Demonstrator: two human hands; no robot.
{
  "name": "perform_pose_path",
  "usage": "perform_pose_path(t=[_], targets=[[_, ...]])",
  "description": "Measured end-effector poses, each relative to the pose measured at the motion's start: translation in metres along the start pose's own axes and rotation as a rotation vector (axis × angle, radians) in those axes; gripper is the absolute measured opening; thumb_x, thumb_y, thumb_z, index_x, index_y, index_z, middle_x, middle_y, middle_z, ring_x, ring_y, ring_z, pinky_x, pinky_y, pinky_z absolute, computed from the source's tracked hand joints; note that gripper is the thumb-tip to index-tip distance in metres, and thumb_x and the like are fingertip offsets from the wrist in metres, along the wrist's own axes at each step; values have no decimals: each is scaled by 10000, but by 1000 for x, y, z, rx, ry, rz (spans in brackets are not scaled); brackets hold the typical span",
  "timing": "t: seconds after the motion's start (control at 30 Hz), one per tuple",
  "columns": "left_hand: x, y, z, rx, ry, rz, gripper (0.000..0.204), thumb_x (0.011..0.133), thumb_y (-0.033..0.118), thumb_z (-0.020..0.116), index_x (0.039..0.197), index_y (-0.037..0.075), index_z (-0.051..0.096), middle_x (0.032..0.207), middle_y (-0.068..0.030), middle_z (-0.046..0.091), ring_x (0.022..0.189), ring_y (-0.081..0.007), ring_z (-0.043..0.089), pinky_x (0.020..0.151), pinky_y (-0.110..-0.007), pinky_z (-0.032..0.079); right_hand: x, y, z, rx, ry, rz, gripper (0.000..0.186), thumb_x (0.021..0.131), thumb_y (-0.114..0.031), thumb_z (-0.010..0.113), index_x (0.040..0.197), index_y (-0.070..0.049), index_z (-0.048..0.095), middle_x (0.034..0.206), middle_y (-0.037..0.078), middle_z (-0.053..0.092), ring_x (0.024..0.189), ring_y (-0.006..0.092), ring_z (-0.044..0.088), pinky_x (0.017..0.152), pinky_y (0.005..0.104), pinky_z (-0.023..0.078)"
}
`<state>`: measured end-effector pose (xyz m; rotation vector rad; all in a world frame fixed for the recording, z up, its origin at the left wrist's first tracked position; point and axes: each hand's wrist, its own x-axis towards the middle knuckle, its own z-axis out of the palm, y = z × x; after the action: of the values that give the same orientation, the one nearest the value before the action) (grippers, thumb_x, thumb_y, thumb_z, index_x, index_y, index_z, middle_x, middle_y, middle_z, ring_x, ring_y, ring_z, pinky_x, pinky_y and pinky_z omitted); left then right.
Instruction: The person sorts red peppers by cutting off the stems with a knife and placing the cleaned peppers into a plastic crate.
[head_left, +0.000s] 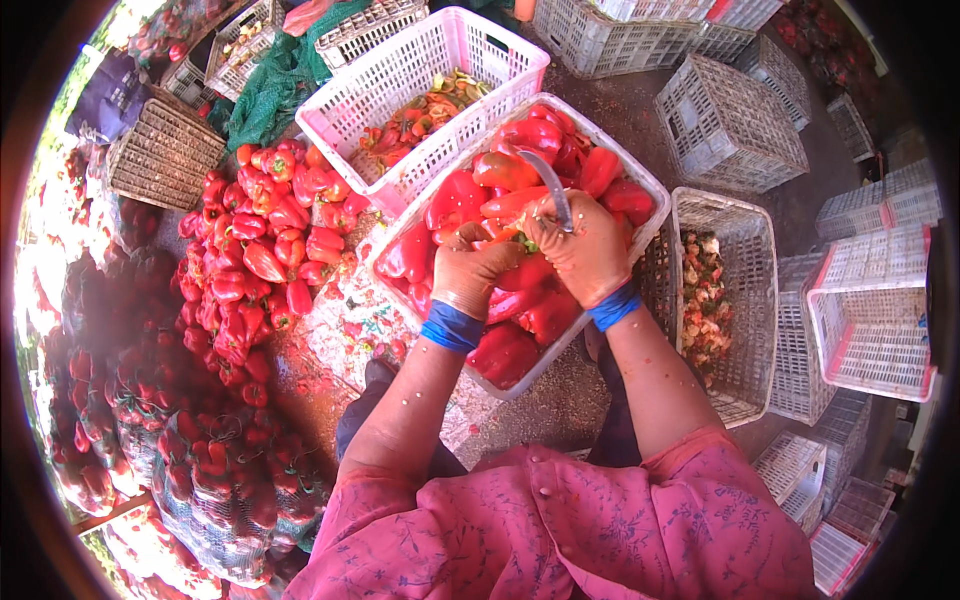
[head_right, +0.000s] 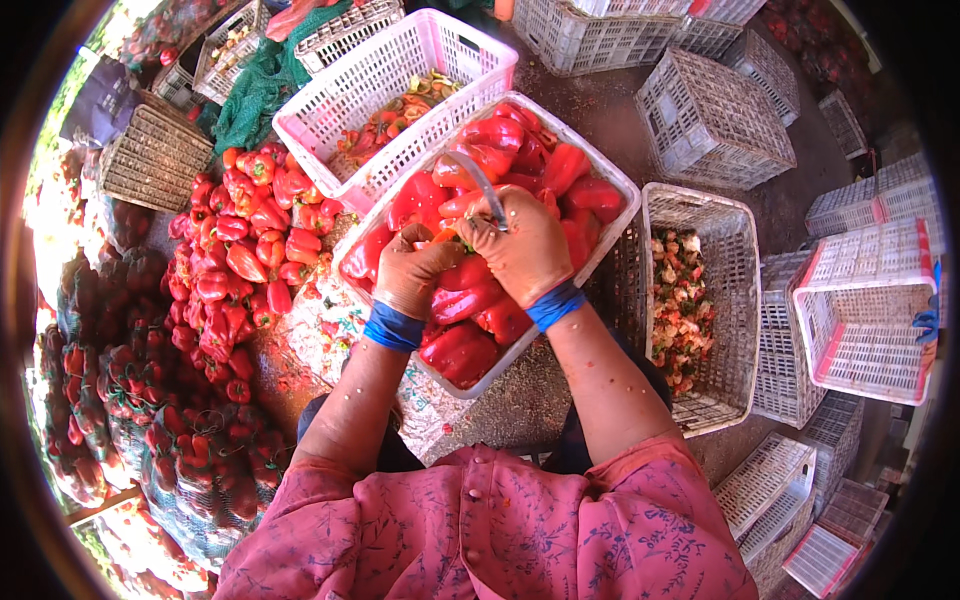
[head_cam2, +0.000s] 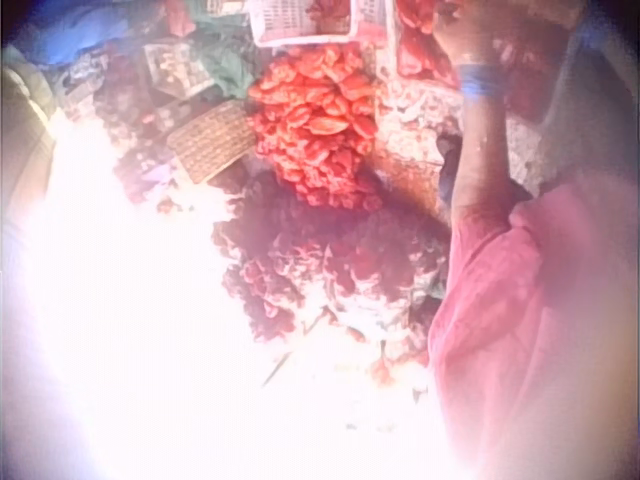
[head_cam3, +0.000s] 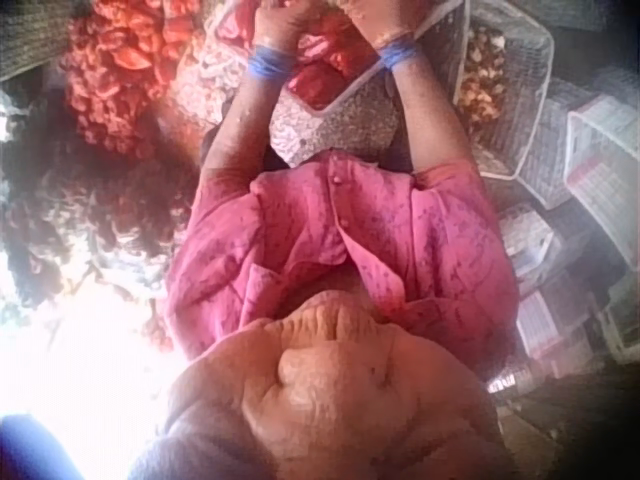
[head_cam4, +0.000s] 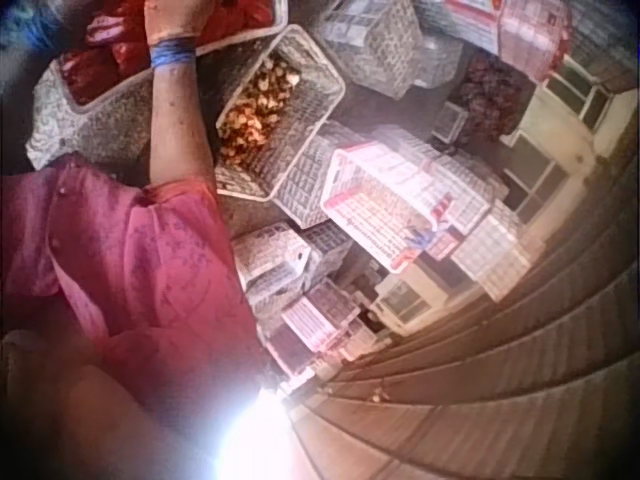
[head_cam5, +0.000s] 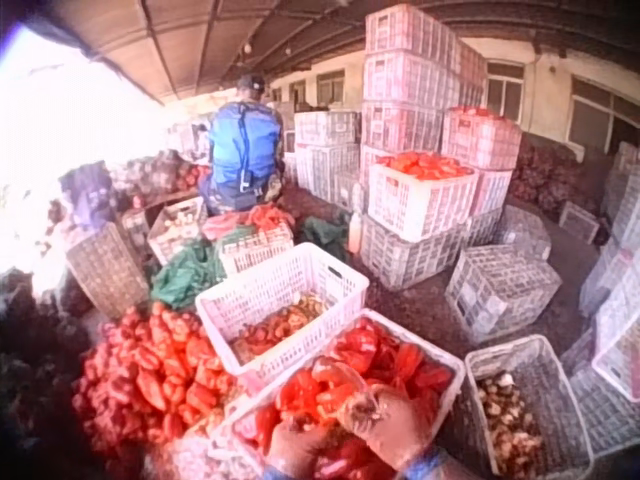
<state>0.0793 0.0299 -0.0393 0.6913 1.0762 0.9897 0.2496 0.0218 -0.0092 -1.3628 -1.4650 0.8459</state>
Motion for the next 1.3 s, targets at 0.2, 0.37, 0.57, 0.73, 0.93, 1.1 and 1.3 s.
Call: perform_pose_path(t=[0.2,0.37,0.57,0.73,0.93,1.1,1.3], targets=[[12,16,-26,36,-321,6,198,750,17,732,939,-24,690,825,-23,665,801,-114,654,758,-264,510,-10,19,-1,770,-294,437,435,921,-264,769,1250,-15,632,1078,40,706,966,122,669,842,253,537],[-10,23,-19,121,-215,-9,128,748,35,712,861,20,653,800,-2,649,693,-91,602,674,-240,472,-14,-3,13,564,-201,414,231,982,-193,676,1117,-6,690,939,5,675,833,67,602,740,230,514],[-31,11,9,467,3,84,166,767,86,775,802,36,620,804,-3,618,715,-78,588,647,-255,486,-9,18,20,145,-87,734,255,834,-243,718,843,12,712,694,23,632,634,119,540,602,337,485],[-29,-15,9,879,35,497,160,787,57,756,778,45,597,747,3,573,750,-65,567,586,-261,454,-14,91,39,346,-55,795,268,793,-245,711,836,20,716,669,45,634,580,156,558,556,381,477],[-9,22,-23,227,13,49,292,748,101,844,947,8,651,799,-5,643,684,-77,601,586,-231,483,7,10,14,208,76,369,353,953,-286,717,1116,27,713,881,53,722,790,100,663,705,281,550],[-13,30,-10,509,92,43,376,739,123,872,960,-20,604,862,-25,652,800,-90,603,675,-253,519,-13,7,24,210,-195,288,284,941,-272,717,1013,3,733,893,92,745,820,152,685,745,310,540],[1,-5,-15,486,7,173,337,764,174,847,830,1,566,794,-31,615,794,-106,602,661,-285,498,-10,-5,27,-119,-106,312,295,894,-303,664,924,-13,712,851,241,686,823,390,690,728,429,536]])
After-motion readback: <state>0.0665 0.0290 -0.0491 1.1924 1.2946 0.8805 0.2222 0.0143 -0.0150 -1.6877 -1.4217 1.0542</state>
